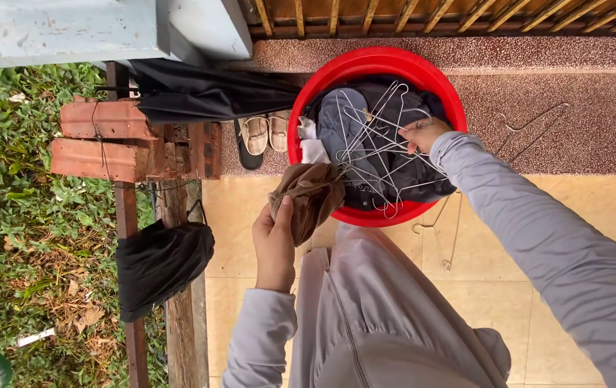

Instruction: Hanging various items of laundry on a clothesline using hangers.

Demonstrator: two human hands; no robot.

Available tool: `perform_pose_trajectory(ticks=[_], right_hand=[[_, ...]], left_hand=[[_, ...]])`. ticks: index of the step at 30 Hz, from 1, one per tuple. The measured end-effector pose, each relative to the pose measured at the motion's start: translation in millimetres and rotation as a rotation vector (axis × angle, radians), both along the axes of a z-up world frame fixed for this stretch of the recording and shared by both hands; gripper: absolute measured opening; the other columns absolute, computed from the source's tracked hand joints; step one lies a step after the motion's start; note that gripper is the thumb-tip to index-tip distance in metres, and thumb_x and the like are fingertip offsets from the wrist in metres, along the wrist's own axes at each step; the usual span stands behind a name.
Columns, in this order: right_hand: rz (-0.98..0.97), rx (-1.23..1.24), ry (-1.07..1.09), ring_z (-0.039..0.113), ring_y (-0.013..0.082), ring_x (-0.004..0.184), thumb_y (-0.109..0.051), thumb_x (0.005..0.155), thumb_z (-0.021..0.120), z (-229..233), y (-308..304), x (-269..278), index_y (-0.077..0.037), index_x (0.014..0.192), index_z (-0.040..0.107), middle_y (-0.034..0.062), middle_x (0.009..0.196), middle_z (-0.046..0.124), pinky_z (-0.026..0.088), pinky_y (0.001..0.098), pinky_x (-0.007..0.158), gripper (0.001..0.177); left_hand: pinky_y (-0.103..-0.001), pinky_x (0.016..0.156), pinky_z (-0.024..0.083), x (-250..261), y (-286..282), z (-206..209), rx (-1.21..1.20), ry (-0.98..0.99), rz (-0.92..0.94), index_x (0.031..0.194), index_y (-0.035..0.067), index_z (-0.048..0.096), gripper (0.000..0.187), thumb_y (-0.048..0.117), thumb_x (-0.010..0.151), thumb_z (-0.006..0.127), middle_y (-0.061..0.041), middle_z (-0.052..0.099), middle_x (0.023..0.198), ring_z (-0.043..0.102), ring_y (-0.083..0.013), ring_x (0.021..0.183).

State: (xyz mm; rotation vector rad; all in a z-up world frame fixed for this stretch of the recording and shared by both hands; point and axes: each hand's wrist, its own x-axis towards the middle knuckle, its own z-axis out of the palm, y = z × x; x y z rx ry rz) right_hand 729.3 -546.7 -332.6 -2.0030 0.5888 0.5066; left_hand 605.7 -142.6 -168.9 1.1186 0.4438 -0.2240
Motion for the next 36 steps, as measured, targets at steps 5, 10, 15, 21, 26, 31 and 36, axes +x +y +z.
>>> perform_pose_trajectory(ticks=[5,10,15,21,26,31,36], right_hand=[[0.005,-0.048,0.052,0.063,0.011,0.057,-0.03,0.094,0.072,-17.6,5.4,-10.2,-0.006,0.103,0.075,0.0072,0.067,0.072,0.046,0.0273,0.061,0.026],[0.047,-0.111,0.138,0.065,0.0122,0.061,-0.031,0.093,0.072,-21.8,11.2,-13.2,-0.006,0.104,0.076,0.0058,0.067,0.072,0.048,0.0272,0.063,0.027],[0.147,0.04,0.03,0.068,0.0112,0.067,-0.023,0.097,0.066,16.5,44.9,-10.3,-0.012,0.127,0.066,0.0082,0.069,0.073,0.05,0.0236,0.072,0.032],[0.54,0.343,-0.429,0.069,0.0125,0.104,-0.029,0.095,0.073,90.6,161.4,-21.0,-0.013,0.132,0.068,0.003,0.112,0.073,0.055,0.0265,0.087,0.04],[0.739,0.054,-0.748,0.07,0.023,0.099,-0.031,0.085,0.082,124.3,251.3,-36.7,-0.009,0.124,0.073,0.0109,0.106,0.073,0.054,0.0318,0.083,0.046],[0.667,0.046,-0.714,0.075,0.0154,0.081,-0.018,0.086,0.073,185.5,268.4,-23.7,-0.012,0.117,0.078,0.0064,0.089,0.076,0.057,0.0308,0.075,0.032],[0.713,0.166,-0.788,0.067,0.0058,0.079,-0.013,0.091,0.074,308.9,279.8,-16.6,-0.008,0.112,0.079,0.0006,0.088,0.077,0.054,0.0245,0.071,0.022]], left_hand=[[-0.025,0.082,0.056,-1.4,-0.8,-3.7,-0.001,0.005,-0.01,0.119,-0.004,0.071,0.03,0.019,0.102,0.062,-0.005,0.074,0.106,0.068,-0.0092,0.092],[-0.026,0.08,0.056,1.2,0.4,0.6,0.031,0.026,-0.004,0.119,-0.003,0.072,0.03,0.02,0.102,0.062,-0.005,0.074,0.105,0.068,-0.0096,0.091],[-0.025,0.081,0.057,15.9,11.1,18.4,0.085,0.027,0.017,0.116,-0.002,0.072,0.03,0.023,0.101,0.061,-0.004,0.075,0.104,0.068,-0.008,0.091],[-0.028,0.08,0.058,28.9,31.7,108.2,0.028,-0.088,-0.026,0.111,-0.002,0.072,0.029,0.023,0.103,0.059,-0.007,0.077,0.102,0.072,-0.0118,0.089],[-0.028,0.077,0.061,9.8,69.4,166.5,0.023,-0.244,-0.067,0.108,0.0,0.072,0.025,0.019,0.103,0.059,-0.006,0.077,0.099,0.073,-0.0119,0.086],[-0.029,0.068,0.056,-18.4,157.1,198.0,0.516,-0.422,-0.034,0.102,-0.003,0.072,0.018,0.014,0.095,0.075,-0.008,0.073,0.091,0.066,-0.0115,0.077],[-0.04,0.07,0.054,-32.3,221.2,196.5,1.468,-0.506,0.325,0.098,-0.004,0.064,0.033,0.021,0.092,0.084,-0.021,0.07,0.086,0.067,-0.0295,0.077]])
